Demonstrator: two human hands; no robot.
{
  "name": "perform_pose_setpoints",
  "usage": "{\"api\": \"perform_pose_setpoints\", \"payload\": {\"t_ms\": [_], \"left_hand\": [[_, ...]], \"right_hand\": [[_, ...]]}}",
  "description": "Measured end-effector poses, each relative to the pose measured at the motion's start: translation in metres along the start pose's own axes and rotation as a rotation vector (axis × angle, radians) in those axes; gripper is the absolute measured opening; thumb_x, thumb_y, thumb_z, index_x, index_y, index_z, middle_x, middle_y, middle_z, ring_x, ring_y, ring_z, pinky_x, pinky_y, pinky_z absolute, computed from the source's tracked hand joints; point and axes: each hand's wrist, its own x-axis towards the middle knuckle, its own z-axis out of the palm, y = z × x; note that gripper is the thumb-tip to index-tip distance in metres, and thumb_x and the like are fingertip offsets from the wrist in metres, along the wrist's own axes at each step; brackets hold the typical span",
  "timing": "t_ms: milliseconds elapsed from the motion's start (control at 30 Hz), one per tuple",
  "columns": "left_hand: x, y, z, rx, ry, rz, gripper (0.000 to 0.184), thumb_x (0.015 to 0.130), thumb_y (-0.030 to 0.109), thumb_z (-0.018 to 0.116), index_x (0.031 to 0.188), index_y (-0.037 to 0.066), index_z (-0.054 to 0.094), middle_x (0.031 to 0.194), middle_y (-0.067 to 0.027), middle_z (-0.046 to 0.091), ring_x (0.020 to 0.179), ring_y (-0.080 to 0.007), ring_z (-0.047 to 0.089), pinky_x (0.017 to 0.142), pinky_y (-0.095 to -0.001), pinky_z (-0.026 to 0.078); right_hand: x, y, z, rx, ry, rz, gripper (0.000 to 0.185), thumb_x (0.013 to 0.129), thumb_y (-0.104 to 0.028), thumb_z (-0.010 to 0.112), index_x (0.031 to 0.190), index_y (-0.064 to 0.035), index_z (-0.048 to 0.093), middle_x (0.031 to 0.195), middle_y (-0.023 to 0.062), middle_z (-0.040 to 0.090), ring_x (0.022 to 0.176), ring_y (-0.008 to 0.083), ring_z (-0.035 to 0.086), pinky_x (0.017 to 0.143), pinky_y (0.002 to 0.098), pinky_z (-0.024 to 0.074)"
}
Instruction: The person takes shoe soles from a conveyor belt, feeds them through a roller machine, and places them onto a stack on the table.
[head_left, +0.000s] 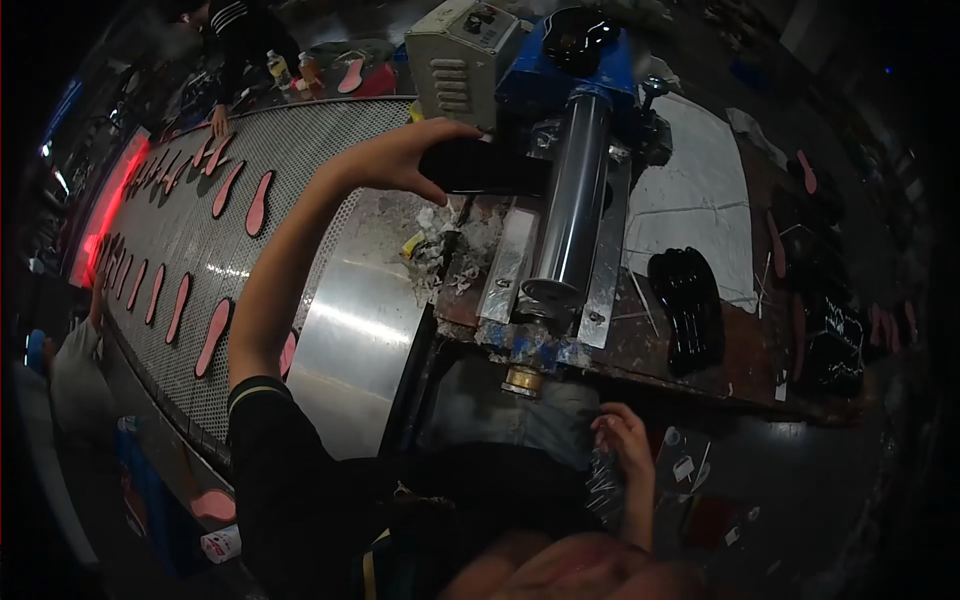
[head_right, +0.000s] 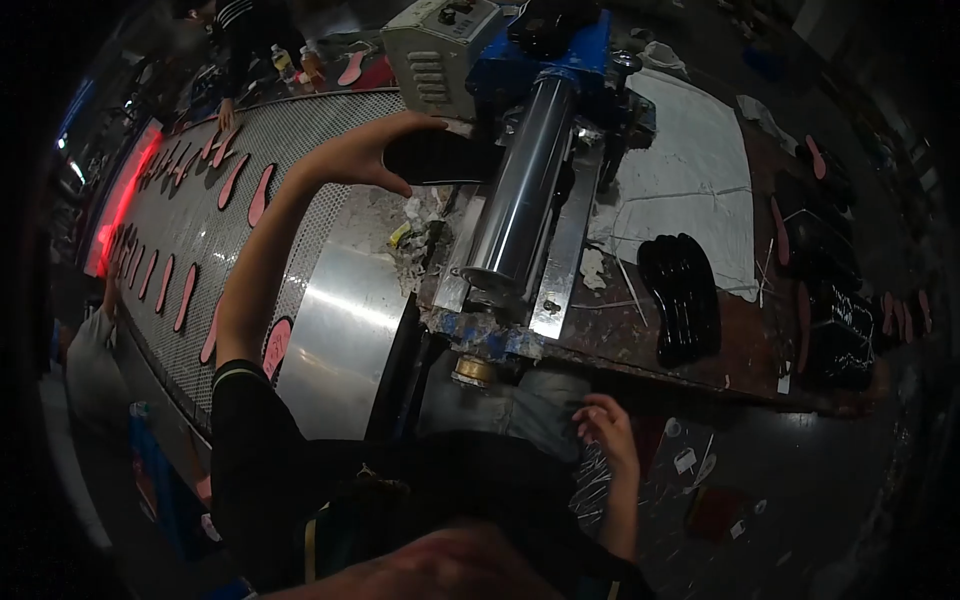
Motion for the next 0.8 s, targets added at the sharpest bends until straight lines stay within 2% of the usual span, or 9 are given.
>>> {"api": "perform_pose_setpoints", "payload": {"t_ms": [133, 233, 300, 367, 433, 500, 600, 733, 800], "left_hand": [[-0.028, -0.030, -0.001, 0.070, 0.041, 0.037, 0.094, 0.067, 0.020, 0.086, 0.146, 0.013, 0.036, 0.139, -0.0141, 0.047, 0.131, -0.0309, 0.044, 0.111, -0.0438, 0.038], [-0.071, -0.060, 0.041, -0.112, 0.131, -0.028, 0.088, 0.071, 0.019, 0.084, 0.146, 0.014, 0.038, 0.138, -0.0128, 0.046, 0.128, -0.0293, 0.044, 0.109, -0.0423, 0.039], [-0.122, -0.059, 0.089, -0.714, 0.092, -0.369, 0.073, 0.083, 0.028, 0.077, 0.145, 0.015, 0.041, 0.128, -0.0092, 0.054, 0.115, -0.0200, 0.053, 0.095, -0.0334, 0.045], [-0.172, -0.054, 0.155, -0.923, 0.435, -0.504, 0.057, 0.096, 0.038, 0.060, 0.143, 0.010, 0.043, 0.123, -0.0060, 0.059, 0.105, -0.0147, 0.060, 0.086, -0.0309, 0.050], [-0.213, -0.053, 0.208, -1.562, 0.675, -0.664, 0.056, 0.102, 0.047, 0.042, 0.138, 0.004, 0.047, 0.129, -0.0088, 0.058, 0.116, -0.0215, 0.057, 0.097, -0.0374, 0.048], [-0.226, -0.021, 0.214, -1.777, 1.057, -0.696, 0.058, 0.102, 0.051, 0.038, 0.135, 0.004, 0.048, 0.128, -0.0102, 0.059, 0.115, -0.0238, 0.059, 0.101, -0.0408, 0.046], [-0.238, -0.042, 0.224, -1.738, 1.373, -0.615, 0.062, 0.101, 0.052, 0.041, 0.132, 0.000, 0.050, 0.131, -0.0139, 0.058, 0.118, -0.0263, 0.058, 0.103, -0.0416, 0.045], [-0.237, -0.102, 0.194, -1.658, 1.458, -0.747, 0.066, 0.098, 0.057, 0.043, 0.133, 0.001, 0.049, 0.131, -0.0146, 0.057, 0.118, -0.0284, 0.057, 0.102, -0.0444, 0.047], [-0.225, -0.131, 0.161, -1.618, 1.440, -0.578, 0.069, 0.097, 0.058, 0.044, 0.135, 0.001, 0.046, 0.134, -0.0143, 0.055, 0.120, -0.0292, 0.055, 0.105, -0.0449, 0.044]], "right_hand": [[0.006, 0.087, 0.002, 0.238, -0.002, 0.183, 0.015, 0.096, -0.016, 0.058, 0.092, -0.0021, 0.060, 0.053, 0.0020, 0.047, 0.044, 0.0118, 0.046, 0.042, 0.0247, 0.0365], [0.017, 0.113, 0.015, 0.044, 0.010, 0.260, 0.013, 0.095, -0.014, 0.059, 0.087, -0.0045, 0.058, 0.051, 0.0006, 0.041, 0.040, 0.0115, 0.040, 0.038, 0.0267, 0.0342], [0.027, 0.118, 0.002, 0.064, 0.005, 0.272, 0.010, 0.095, -0.013, 0.060, 0.088, -0.0060, 0.058, 0.052, 0.0007, 0.042, 0.038, 0.0122, 0.039, 0.036, 0.0278, 0.0328], [0.027, 0.119, -0.007, 0.059, -0.037, 0.275, 0.015, 0.096, -0.016, 0.060, 0.085, -0.0050, 0.058, 0.051, 0.0019, 0.044, 0.037, 0.0128, 0.040, 0.035, 0.0273, 0.0330], [0.031, 0.118, -0.011, 0.073, -0.057, 0.267, 0.020, 0.097, -0.018, 0.059, 0.082, -0.0040, 0.058, 0.050, 0.0031, 0.046, 0.036, 0.0134, 0.041, 0.035, 0.0269, 0.0331], [0.031, 0.118, -0.012, 0.008, -0.055, 0.293, 0.022, 0.097, -0.019, 0.059, 0.081, -0.0038, 0.058, 0.050, 0.0035, 0.046, 0.036, 0.0135, 0.042, 0.035, 0.0269, 0.0330], [0.030, 0.117, -0.012, -0.088, -0.045, 0.316, 0.024, 0.097, -0.020, 0.059, 0.079, -0.0036, 0.058, 0.049, 0.0040, 0.047, 0.035, 0.0138, 0.042, 0.034, 0.0271, 0.0328], [0.039, 0.114, -0.008, -0.201, -0.027, 0.309, 0.028, 0.097, -0.022, 0.058, 0.077, -0.0032, 0.058, 0.049, 0.0048, 0.047, 0.034, 0.0141, 0.042, 0.033, 0.0272, 0.0325], [0.046, 0.114, -0.003, -0.251, -0.015, 0.302, 0.029, 0.097, -0.023, 0.058, 0.076, -0.0030, 0.058, 0.049, 0.0051, 0.048, 0.034, 0.0142, 0.042, 0.033, 0.0273, 0.0324]]}}
